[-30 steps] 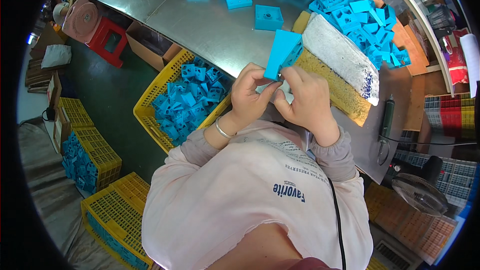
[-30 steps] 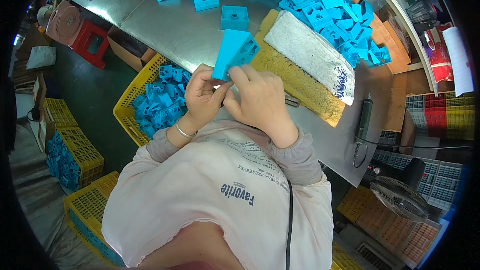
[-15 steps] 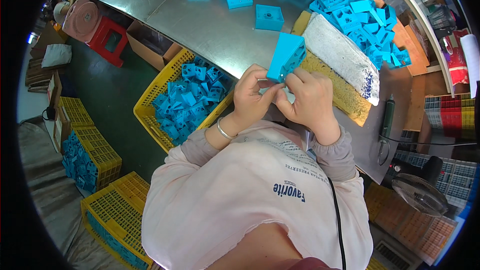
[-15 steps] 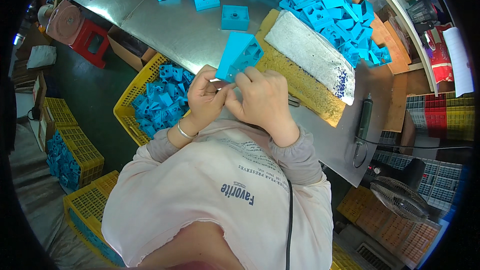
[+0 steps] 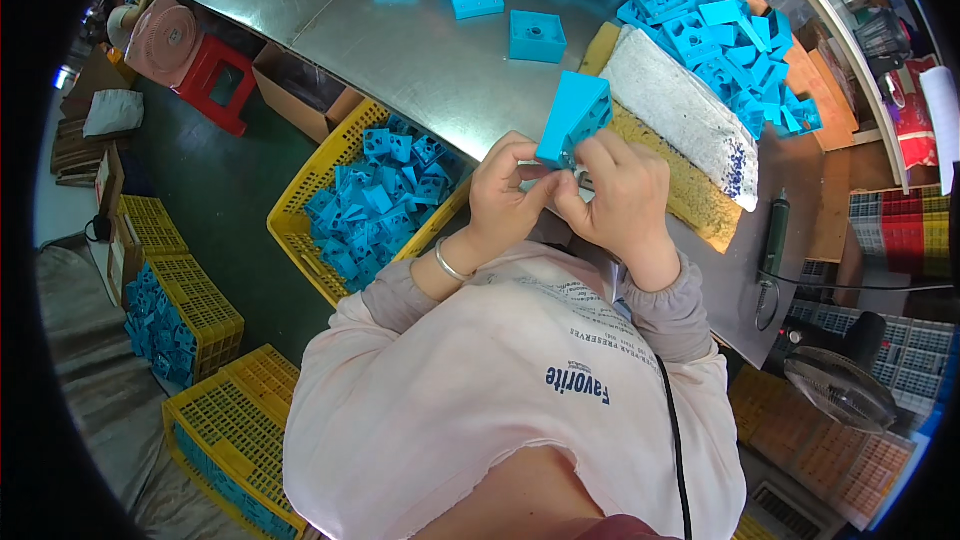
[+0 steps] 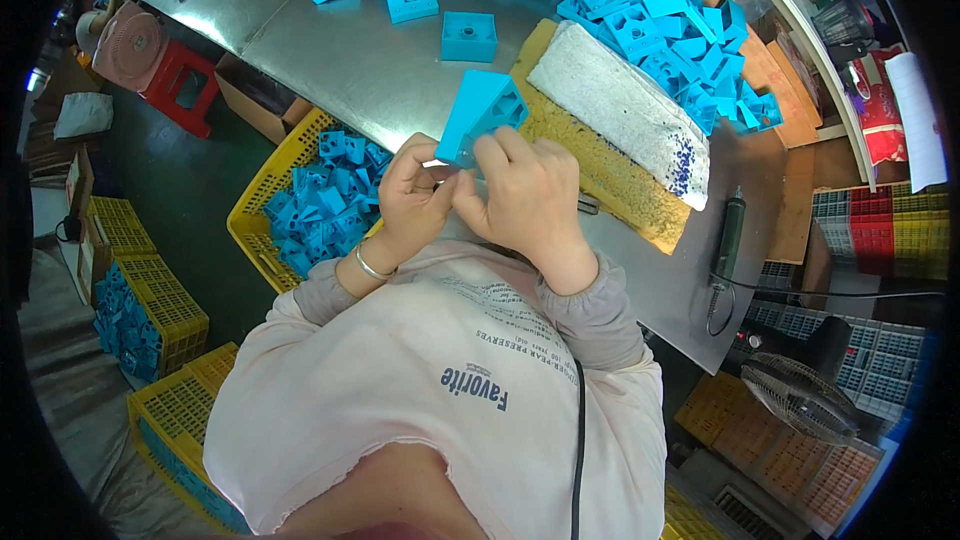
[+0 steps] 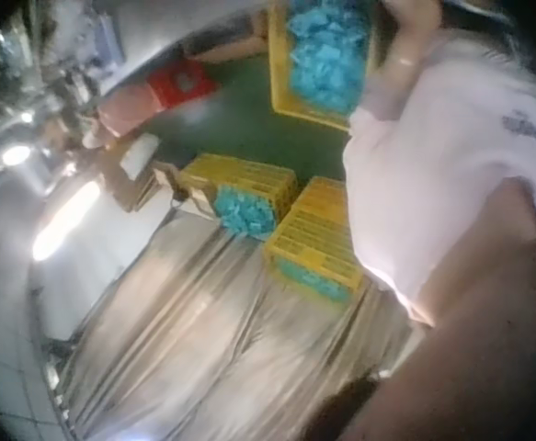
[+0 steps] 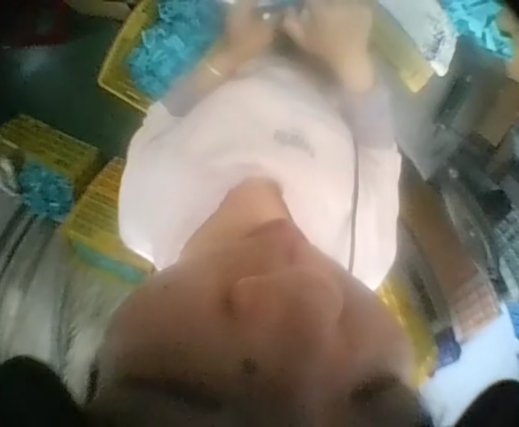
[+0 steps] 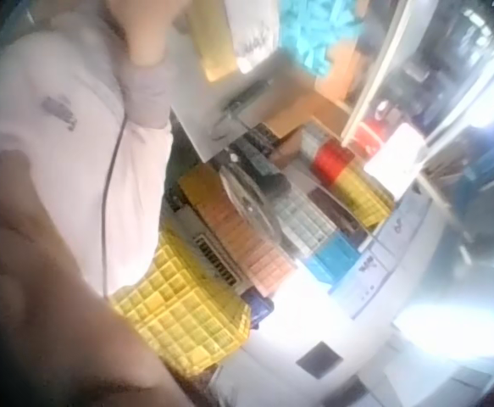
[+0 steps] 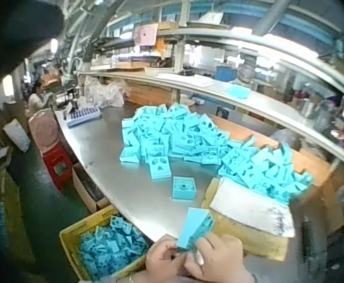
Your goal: The person assembles plastic components by inserting small pins into parts by hand and fastening them with an electric screwdriver.
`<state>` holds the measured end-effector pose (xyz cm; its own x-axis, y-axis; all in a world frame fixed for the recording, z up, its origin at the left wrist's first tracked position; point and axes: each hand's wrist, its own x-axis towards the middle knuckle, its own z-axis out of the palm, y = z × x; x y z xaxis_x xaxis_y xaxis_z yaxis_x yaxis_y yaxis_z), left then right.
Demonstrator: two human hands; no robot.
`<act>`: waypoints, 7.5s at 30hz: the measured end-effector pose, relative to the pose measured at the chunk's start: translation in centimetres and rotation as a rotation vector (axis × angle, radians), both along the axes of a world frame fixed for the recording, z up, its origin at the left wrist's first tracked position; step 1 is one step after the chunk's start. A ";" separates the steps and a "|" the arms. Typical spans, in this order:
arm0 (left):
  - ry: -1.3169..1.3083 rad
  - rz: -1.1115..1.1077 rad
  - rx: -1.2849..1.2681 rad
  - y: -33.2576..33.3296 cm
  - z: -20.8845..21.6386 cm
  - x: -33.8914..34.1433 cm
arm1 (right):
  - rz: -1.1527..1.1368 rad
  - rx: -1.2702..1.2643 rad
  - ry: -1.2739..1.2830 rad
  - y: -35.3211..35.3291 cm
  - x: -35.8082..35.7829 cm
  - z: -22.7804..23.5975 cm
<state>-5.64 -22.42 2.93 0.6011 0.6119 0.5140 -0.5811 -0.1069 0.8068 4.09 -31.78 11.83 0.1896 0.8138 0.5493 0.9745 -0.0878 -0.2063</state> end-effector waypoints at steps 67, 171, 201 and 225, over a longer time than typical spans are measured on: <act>-0.032 -0.035 0.176 -2.3 3.8 2.2 | -0.080 0.232 0.039 -5.0 1.9 0.0; 0.051 0.009 1.434 -1.7 5.4 4.0 | -0.192 0.865 1.648 -18.0 13.6 -7.4; 0.285 -0.051 1.264 -1.6 0.3 0.8 | -0.492 2.596 1.886 -28.4 32.8 -15.3; 0.236 -0.205 1.236 -2.0 -2.4 3.1 | -0.197 1.207 0.845 -15.7 8.4 -0.2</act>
